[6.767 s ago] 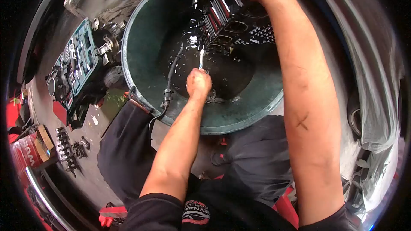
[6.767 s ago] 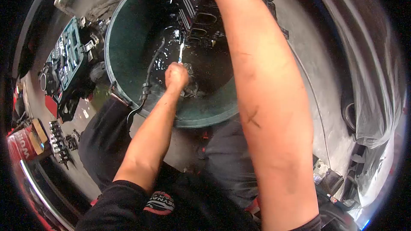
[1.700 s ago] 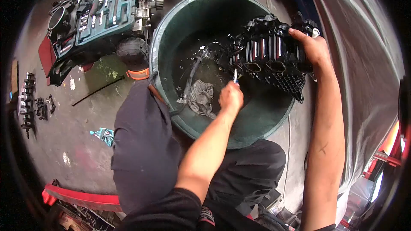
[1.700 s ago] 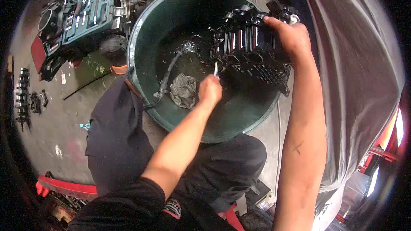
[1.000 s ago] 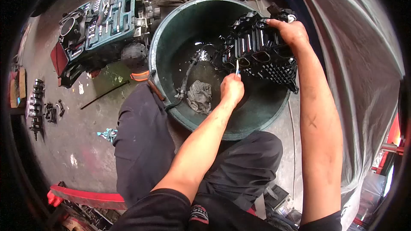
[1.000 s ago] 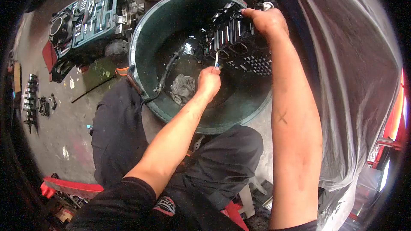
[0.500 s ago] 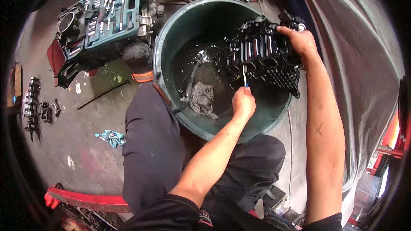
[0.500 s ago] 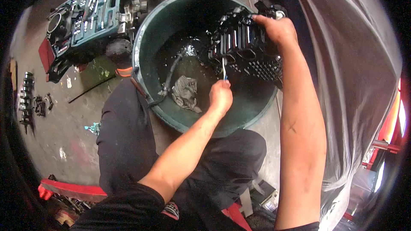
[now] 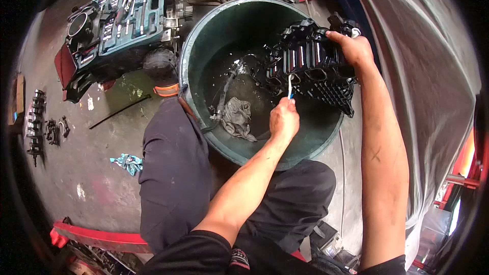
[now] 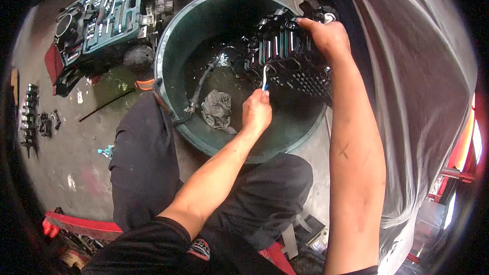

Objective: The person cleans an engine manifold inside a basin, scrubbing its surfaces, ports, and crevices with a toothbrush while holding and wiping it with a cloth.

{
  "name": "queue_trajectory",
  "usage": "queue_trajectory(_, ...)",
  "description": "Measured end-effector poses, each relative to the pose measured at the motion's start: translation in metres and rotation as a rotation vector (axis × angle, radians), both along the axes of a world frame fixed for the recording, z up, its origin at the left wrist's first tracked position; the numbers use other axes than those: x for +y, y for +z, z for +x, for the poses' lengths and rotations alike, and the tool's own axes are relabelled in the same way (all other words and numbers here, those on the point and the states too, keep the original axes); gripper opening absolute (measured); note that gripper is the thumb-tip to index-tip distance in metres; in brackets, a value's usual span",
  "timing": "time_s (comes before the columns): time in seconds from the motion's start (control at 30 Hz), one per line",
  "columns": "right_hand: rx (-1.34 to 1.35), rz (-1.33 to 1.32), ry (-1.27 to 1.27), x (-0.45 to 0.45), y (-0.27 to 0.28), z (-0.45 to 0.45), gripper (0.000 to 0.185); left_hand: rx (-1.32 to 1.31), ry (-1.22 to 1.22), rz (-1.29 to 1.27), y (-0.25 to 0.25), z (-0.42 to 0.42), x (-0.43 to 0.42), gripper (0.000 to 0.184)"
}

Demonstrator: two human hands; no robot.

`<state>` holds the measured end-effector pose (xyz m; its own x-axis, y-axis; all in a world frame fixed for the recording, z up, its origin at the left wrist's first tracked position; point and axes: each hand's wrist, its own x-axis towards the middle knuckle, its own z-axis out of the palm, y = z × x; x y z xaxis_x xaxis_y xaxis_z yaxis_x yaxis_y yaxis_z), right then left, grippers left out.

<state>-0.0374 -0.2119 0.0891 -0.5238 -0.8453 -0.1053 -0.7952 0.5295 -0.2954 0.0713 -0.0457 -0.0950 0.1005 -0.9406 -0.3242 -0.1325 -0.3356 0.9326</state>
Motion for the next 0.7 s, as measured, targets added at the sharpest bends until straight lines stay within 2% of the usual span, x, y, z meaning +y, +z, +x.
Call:
queue_trajectory(0.1,-0.031,-0.020,0.030,-0.005,-0.001,0.001,0.078,0.042,0.028,0.004,0.000,-0.007,-0.003,0.026)
queue_trajectory(0.23,-0.067,-0.012,0.007,0.000,0.005,0.008,0.074,-0.155,-0.009,-0.038,-0.035,-0.006,-0.047,0.030)
queue_trajectory(0.4,-0.037,-0.041,0.064,0.006,0.008,0.011,0.071,-0.299,-0.174,0.090,-0.007,0.018,-0.012,0.031)
queue_trajectory(0.5,-0.015,-0.013,0.006,0.006,0.009,0.013,0.072,-0.163,-0.088,0.175,-0.001,0.012,0.007,0.030)
queue_trajectory(0.53,-0.086,0.027,0.005,0.003,0.009,0.010,0.074,-0.151,-0.087,0.198,0.001,0.009,0.016,0.030)
queue_trajectory(0.6,-0.007,0.005,-0.005,-0.005,-0.001,0.001,0.076,-0.132,-0.068,0.216,0.009,0.005,0.024,0.029)
queue_trajectory(0.7,-0.017,0.000,0.015,-0.006,-0.003,-0.002,0.078,-0.089,-0.065,0.136,0.008,-0.004,0.028,0.028)
